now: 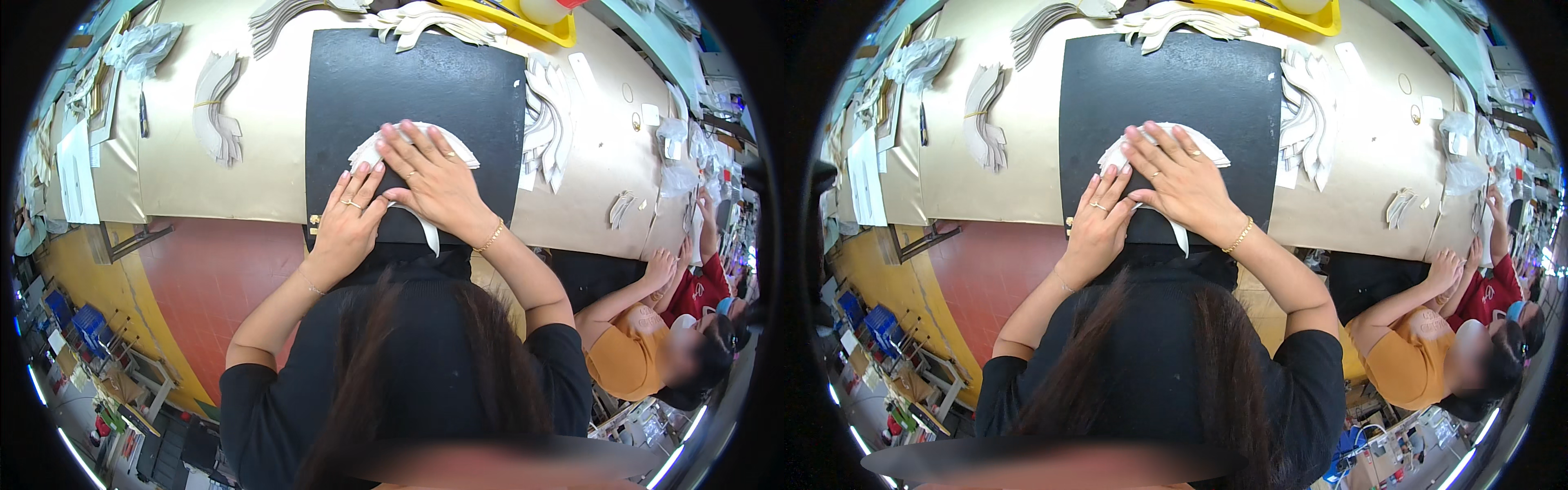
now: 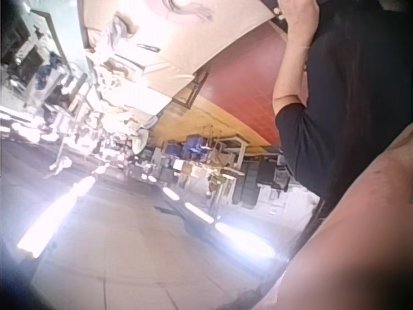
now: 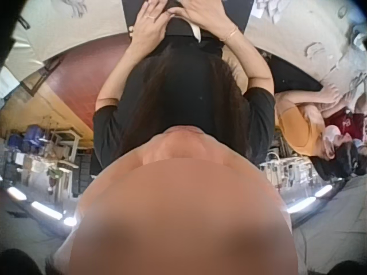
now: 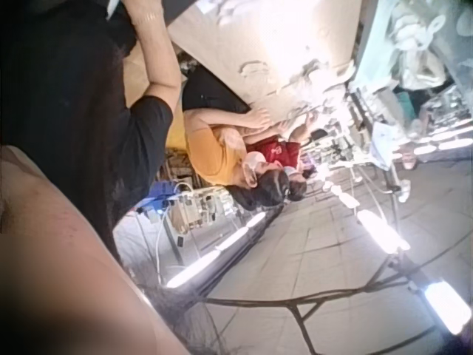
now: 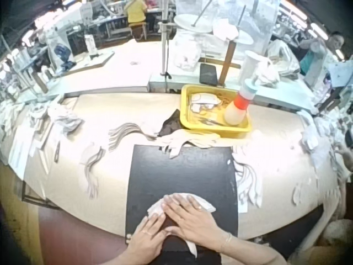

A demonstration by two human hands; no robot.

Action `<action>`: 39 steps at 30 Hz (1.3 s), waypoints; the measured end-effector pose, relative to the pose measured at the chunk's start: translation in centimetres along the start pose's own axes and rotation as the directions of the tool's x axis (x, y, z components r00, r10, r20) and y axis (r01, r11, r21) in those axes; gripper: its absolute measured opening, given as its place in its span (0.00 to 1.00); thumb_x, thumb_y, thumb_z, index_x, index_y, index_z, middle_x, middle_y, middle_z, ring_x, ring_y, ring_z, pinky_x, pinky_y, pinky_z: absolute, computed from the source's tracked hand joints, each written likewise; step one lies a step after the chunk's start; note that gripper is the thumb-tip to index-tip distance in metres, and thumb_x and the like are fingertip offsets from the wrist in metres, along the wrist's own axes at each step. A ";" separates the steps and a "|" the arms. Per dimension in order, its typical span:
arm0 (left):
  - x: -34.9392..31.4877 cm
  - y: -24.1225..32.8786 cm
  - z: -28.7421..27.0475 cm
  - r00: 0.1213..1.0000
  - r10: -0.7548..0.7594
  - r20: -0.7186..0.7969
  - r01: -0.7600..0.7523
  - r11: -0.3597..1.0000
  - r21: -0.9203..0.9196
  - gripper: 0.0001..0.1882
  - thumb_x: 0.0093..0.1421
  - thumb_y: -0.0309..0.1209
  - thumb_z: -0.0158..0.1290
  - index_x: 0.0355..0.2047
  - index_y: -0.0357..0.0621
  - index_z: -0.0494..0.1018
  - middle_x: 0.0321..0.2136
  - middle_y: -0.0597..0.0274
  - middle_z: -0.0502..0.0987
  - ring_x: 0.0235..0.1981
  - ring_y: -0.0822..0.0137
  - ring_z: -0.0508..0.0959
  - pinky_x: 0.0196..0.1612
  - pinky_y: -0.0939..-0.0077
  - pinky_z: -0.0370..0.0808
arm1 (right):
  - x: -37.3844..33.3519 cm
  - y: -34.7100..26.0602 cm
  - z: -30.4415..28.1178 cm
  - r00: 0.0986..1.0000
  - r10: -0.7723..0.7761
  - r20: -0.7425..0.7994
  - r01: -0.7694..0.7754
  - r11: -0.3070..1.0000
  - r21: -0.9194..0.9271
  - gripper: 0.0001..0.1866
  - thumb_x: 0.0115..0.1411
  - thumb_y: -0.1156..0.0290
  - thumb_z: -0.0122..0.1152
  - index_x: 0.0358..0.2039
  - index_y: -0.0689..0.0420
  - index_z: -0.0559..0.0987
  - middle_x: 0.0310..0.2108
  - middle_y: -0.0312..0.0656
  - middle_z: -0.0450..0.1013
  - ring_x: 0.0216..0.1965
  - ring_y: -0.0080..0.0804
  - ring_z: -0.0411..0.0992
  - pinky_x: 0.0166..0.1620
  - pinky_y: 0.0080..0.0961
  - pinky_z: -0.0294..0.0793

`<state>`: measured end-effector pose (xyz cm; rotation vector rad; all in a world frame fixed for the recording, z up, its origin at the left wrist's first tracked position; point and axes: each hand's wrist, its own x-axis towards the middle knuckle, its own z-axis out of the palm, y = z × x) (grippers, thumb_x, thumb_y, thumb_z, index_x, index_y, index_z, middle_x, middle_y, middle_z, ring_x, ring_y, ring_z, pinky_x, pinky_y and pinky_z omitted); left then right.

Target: The person repeatedly picks up curved white fabric pieces from a table, folds them in half, and places them on a black mat. The person continues this repetitive folding process throughout the clip.

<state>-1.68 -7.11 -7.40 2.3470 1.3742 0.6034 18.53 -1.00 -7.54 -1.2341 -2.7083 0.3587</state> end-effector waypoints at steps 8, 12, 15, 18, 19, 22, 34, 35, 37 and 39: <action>0.1 0.3 -0.7 0.999 -0.033 0.026 0.034 0.999 -0.032 0.06 0.59 0.26 0.59 0.36 0.42 0.75 0.64 0.50 0.68 0.68 0.52 0.65 0.67 0.52 0.62 | -5.7 1.8 -2.4 0.890 0.454 0.043 -0.444 0.883 -0.152 0.42 0.62 0.43 0.56 0.70 0.52 0.62 0.73 0.44 0.53 0.74 0.42 0.49 0.73 0.47 0.43; 0.3 0.8 -1.3 0.999 -0.043 0.000 0.043 0.996 -0.074 0.07 0.56 0.27 0.62 0.35 0.43 0.77 0.64 0.51 0.68 0.68 0.53 0.64 0.66 0.51 0.62 | -4.5 2.4 -2.3 0.868 0.428 -0.253 -0.433 0.900 0.037 0.32 0.60 0.58 0.66 0.63 0.54 0.72 0.68 0.47 0.61 0.67 0.48 0.60 0.66 0.47 0.55; 0.3 1.5 -1.7 0.997 -0.014 -0.072 0.010 0.998 -0.061 0.09 0.54 0.29 0.65 0.34 0.43 0.79 0.64 0.51 0.68 0.68 0.54 0.64 0.66 0.51 0.61 | -2.0 1.7 -1.4 0.894 0.333 -0.301 -0.319 0.943 0.097 0.31 0.57 0.61 0.69 0.61 0.52 0.75 0.63 0.44 0.66 0.61 0.44 0.65 0.62 0.43 0.60; 0.2 1.4 -1.9 0.992 -0.038 -0.116 0.030 0.997 -0.067 0.10 0.51 0.25 0.66 0.35 0.43 0.82 0.56 0.54 0.75 0.60 0.55 0.72 0.62 0.55 0.65 | -0.3 1.4 -0.9 0.894 0.281 -0.350 -0.277 0.959 0.061 0.25 0.56 0.64 0.69 0.55 0.51 0.79 0.56 0.39 0.71 0.54 0.38 0.69 0.56 0.39 0.64; 0.2 1.3 -1.9 0.992 -0.025 -0.122 0.013 0.995 -0.099 0.10 0.52 0.26 0.65 0.36 0.43 0.81 0.51 0.55 0.76 0.55 0.56 0.74 0.58 0.57 0.68 | 0.1 1.3 -0.8 0.898 0.265 -0.351 -0.261 0.963 0.059 0.23 0.56 0.65 0.69 0.53 0.51 0.80 0.55 0.39 0.72 0.53 0.38 0.69 0.55 0.39 0.64; 0.2 0.7 -1.6 0.992 -0.044 -0.121 0.020 0.982 -0.189 0.09 0.54 0.26 0.64 0.37 0.42 0.80 0.37 0.60 0.79 0.40 0.59 0.79 0.44 0.64 0.75 | 0.4 1.2 -0.6 0.879 0.244 -0.409 -0.227 0.970 0.090 0.19 0.55 0.68 0.69 0.49 0.52 0.82 0.50 0.36 0.75 0.50 0.36 0.70 0.52 0.37 0.66; 0.8 0.0 -1.6 0.989 -0.095 -0.111 0.074 0.981 -0.181 0.10 0.56 0.24 0.62 0.40 0.45 0.80 0.23 0.63 0.74 0.24 0.62 0.76 0.30 0.68 0.72 | 0.9 0.8 -1.3 0.880 0.312 -0.358 -0.251 0.945 0.207 0.16 0.55 0.72 0.69 0.45 0.54 0.82 0.44 0.37 0.75 0.45 0.38 0.71 0.49 0.35 0.66; 0.8 -0.1 -1.8 0.993 -0.069 -0.095 0.053 0.987 -0.155 0.10 0.56 0.24 0.62 0.40 0.45 0.80 0.23 0.63 0.74 0.25 0.63 0.76 0.30 0.68 0.72 | 1.0 0.8 -1.4 0.877 0.314 -0.365 -0.247 0.944 0.219 0.15 0.55 0.73 0.69 0.44 0.54 0.81 0.44 0.37 0.74 0.46 0.38 0.70 0.49 0.35 0.66; 1.0 -0.1 -1.8 0.996 -0.043 -0.078 0.033 0.991 -0.128 0.10 0.56 0.24 0.62 0.39 0.45 0.80 0.24 0.64 0.75 0.26 0.63 0.76 0.32 0.68 0.71 | 1.1 0.8 -1.4 0.869 0.320 -0.377 -0.241 0.940 0.242 0.14 0.54 0.74 0.70 0.42 0.55 0.81 0.45 0.36 0.74 0.46 0.38 0.70 0.49 0.36 0.66; 1.3 0.0 -1.8 0.996 -0.042 -0.081 0.032 0.991 -0.126 0.10 0.56 0.24 0.62 0.39 0.45 0.80 0.26 0.64 0.76 0.28 0.63 0.76 0.34 0.68 0.70 | 1.1 0.6 -1.5 0.860 0.300 -0.412 -0.219 0.948 0.231 0.12 0.54 0.75 0.70 0.40 0.55 0.80 0.42 0.37 0.75 0.45 0.38 0.71 0.49 0.36 0.66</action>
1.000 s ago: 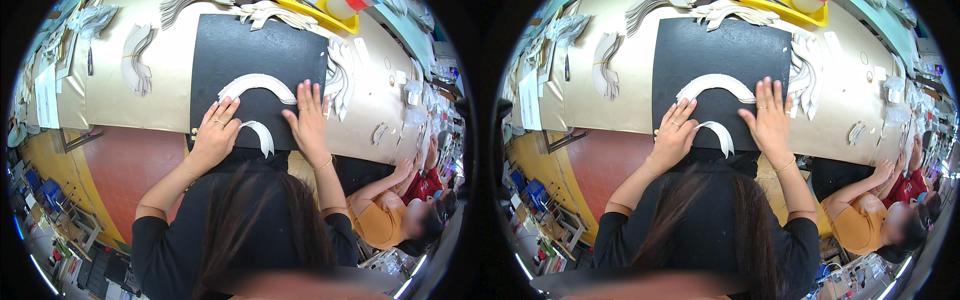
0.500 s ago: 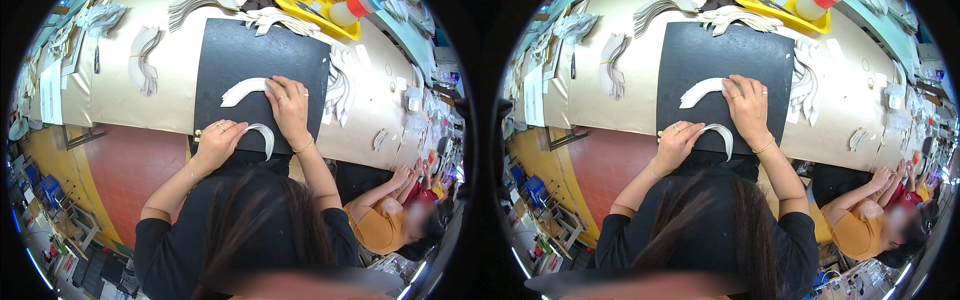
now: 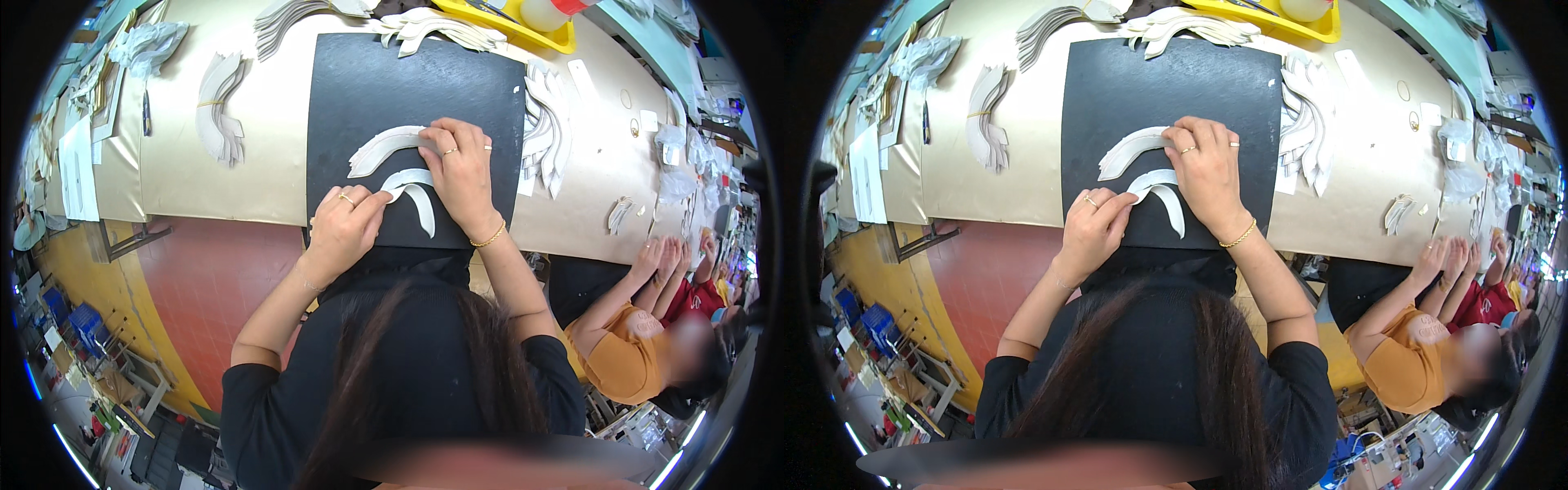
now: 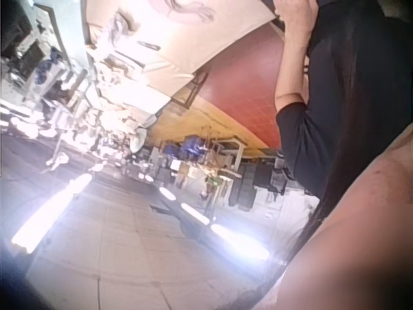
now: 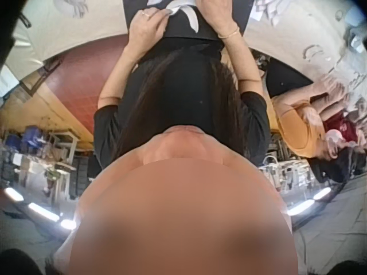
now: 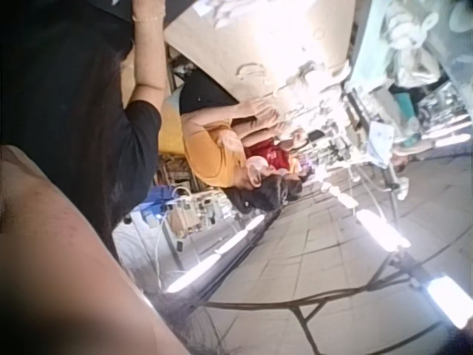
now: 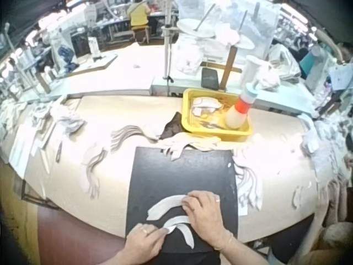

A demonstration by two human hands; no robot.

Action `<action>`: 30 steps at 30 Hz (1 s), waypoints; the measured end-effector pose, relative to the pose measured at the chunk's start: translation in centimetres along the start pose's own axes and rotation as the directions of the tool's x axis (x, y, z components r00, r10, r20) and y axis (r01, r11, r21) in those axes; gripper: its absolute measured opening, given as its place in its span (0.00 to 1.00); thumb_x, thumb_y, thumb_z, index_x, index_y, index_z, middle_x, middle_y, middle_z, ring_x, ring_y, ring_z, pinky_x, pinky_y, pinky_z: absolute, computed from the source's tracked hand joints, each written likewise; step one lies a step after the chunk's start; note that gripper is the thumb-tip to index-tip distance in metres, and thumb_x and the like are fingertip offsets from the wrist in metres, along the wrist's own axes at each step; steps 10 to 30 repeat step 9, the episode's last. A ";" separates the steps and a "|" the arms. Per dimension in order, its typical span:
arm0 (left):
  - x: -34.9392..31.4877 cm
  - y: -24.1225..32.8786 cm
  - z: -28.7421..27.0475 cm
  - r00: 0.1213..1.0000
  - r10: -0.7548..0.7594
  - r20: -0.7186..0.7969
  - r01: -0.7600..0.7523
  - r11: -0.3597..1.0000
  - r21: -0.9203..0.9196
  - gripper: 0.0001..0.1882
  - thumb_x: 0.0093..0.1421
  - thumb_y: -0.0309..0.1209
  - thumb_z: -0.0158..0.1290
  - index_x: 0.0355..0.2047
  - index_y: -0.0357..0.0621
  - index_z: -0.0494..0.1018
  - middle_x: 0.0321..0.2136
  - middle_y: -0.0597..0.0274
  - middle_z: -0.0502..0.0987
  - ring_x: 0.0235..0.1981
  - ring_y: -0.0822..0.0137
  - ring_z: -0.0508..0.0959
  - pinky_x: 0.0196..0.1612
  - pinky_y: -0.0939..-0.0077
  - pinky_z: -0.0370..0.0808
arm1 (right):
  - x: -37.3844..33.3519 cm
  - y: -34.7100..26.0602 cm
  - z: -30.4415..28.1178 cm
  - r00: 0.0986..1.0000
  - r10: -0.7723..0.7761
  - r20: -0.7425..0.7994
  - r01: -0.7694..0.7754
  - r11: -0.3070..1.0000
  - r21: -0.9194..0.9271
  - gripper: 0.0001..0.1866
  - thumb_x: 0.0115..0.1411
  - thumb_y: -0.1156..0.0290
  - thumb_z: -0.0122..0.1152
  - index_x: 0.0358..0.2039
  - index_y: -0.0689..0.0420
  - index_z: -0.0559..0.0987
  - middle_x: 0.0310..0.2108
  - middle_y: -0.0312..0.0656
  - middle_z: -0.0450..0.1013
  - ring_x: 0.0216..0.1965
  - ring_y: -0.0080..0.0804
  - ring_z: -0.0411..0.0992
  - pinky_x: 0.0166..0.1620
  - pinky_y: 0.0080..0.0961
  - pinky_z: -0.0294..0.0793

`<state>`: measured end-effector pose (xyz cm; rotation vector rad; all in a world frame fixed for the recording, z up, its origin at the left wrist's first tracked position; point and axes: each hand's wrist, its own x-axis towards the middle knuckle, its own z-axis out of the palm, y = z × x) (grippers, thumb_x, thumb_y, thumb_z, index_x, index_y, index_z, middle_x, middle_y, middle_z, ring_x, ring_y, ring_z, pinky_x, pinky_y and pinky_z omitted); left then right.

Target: The person repeatedly picks up curved white fabric pieces from a table, folds them in half, and places them on a black mat. The person continues this repetitive folding process throughout the clip.

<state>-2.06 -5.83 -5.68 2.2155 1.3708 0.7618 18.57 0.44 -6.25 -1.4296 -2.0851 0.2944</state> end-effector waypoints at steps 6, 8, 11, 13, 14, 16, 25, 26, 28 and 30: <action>0.4 0.4 -0.3 0.996 -0.089 -0.021 0.085 0.985 -0.151 0.10 0.55 0.28 0.64 0.38 0.44 0.79 0.30 0.64 0.79 0.32 0.62 0.77 0.38 0.67 0.68 | -0.9 -0.2 -2.8 0.971 0.185 0.155 -0.228 0.913 0.337 0.08 0.56 0.75 0.69 0.36 0.55 0.79 0.31 0.38 0.76 0.36 0.37 0.74 0.53 0.32 0.65; 0.3 0.2 -0.5 0.993 -0.108 0.040 0.112 0.988 -0.105 0.12 0.55 0.29 0.65 0.40 0.44 0.79 0.30 0.64 0.80 0.33 0.62 0.77 0.38 0.68 0.69 | -1.3 0.1 -4.3 0.888 0.384 0.253 -0.459 0.700 0.548 0.06 0.59 0.74 0.68 0.35 0.55 0.79 0.32 0.37 0.77 0.36 0.34 0.74 0.56 0.30 0.65; 0.3 0.1 -0.6 0.990 -0.120 0.069 0.126 0.988 -0.085 0.13 0.55 0.30 0.65 0.40 0.44 0.79 0.31 0.64 0.80 0.34 0.62 0.78 0.39 0.68 0.69 | -1.3 0.6 -5.5 0.803 0.491 0.336 -0.581 0.526 0.621 0.05 0.62 0.71 0.68 0.38 0.51 0.80 0.34 0.38 0.79 0.40 0.34 0.76 0.62 0.28 0.62; 0.3 0.1 -0.6 0.990 -0.120 0.069 0.126 0.988 -0.085 0.13 0.55 0.30 0.65 0.40 0.44 0.79 0.31 0.64 0.80 0.34 0.62 0.78 0.39 0.68 0.69 | -1.3 0.6 -5.5 0.803 0.491 0.336 -0.581 0.526 0.621 0.05 0.62 0.71 0.68 0.38 0.51 0.80 0.34 0.38 0.79 0.40 0.34 0.76 0.62 0.28 0.62; 0.3 0.1 -0.6 0.990 -0.120 0.069 0.126 0.988 -0.085 0.13 0.55 0.30 0.65 0.40 0.44 0.79 0.31 0.64 0.80 0.34 0.62 0.78 0.39 0.68 0.69 | -1.3 0.6 -5.5 0.803 0.491 0.336 -0.581 0.526 0.621 0.05 0.62 0.71 0.68 0.38 0.51 0.80 0.34 0.38 0.79 0.40 0.34 0.76 0.62 0.28 0.62; 0.3 0.1 -0.6 0.990 -0.120 0.069 0.126 0.988 -0.085 0.13 0.55 0.30 0.65 0.40 0.44 0.79 0.31 0.64 0.80 0.34 0.62 0.78 0.39 0.68 0.69 | -1.3 0.6 -5.5 0.803 0.491 0.336 -0.581 0.526 0.621 0.05 0.62 0.71 0.68 0.38 0.51 0.80 0.34 0.38 0.79 0.40 0.34 0.76 0.62 0.28 0.62; 0.3 0.1 -0.6 0.990 -0.120 0.069 0.126 0.988 -0.085 0.13 0.55 0.30 0.65 0.40 0.44 0.79 0.31 0.64 0.80 0.34 0.62 0.78 0.39 0.68 0.69 | -1.3 0.6 -5.5 0.803 0.491 0.336 -0.581 0.526 0.621 0.05 0.62 0.71 0.68 0.38 0.51 0.80 0.34 0.38 0.79 0.40 0.34 0.76 0.62 0.28 0.62; 0.3 0.1 -0.6 0.990 -0.120 0.069 0.126 0.988 -0.085 0.13 0.55 0.30 0.65 0.40 0.44 0.79 0.31 0.64 0.80 0.34 0.62 0.78 0.39 0.68 0.69 | -1.3 0.6 -5.5 0.803 0.491 0.336 -0.581 0.526 0.621 0.05 0.62 0.71 0.68 0.38 0.51 0.80 0.34 0.38 0.79 0.40 0.34 0.76 0.62 0.28 0.62; 0.3 0.1 -0.6 0.990 -0.120 0.069 0.126 0.988 -0.085 0.13 0.55 0.30 0.65 0.40 0.44 0.79 0.31 0.64 0.80 0.34 0.62 0.78 0.39 0.68 0.69 | -1.3 0.6 -5.5 0.803 0.491 0.336 -0.581 0.526 0.621 0.05 0.62 0.71 0.68 0.38 0.51 0.80 0.34 0.38 0.79 0.40 0.34 0.76 0.62 0.28 0.62; 0.3 0.1 -0.6 0.990 -0.120 0.069 0.126 0.988 -0.085 0.13 0.55 0.30 0.65 0.40 0.44 0.79 0.31 0.64 0.80 0.34 0.62 0.78 0.39 0.68 0.69 | -1.3 0.6 -5.5 0.803 0.491 0.336 -0.581 0.526 0.621 0.05 0.62 0.71 0.68 0.38 0.51 0.80 0.34 0.38 0.79 0.40 0.34 0.76 0.62 0.28 0.62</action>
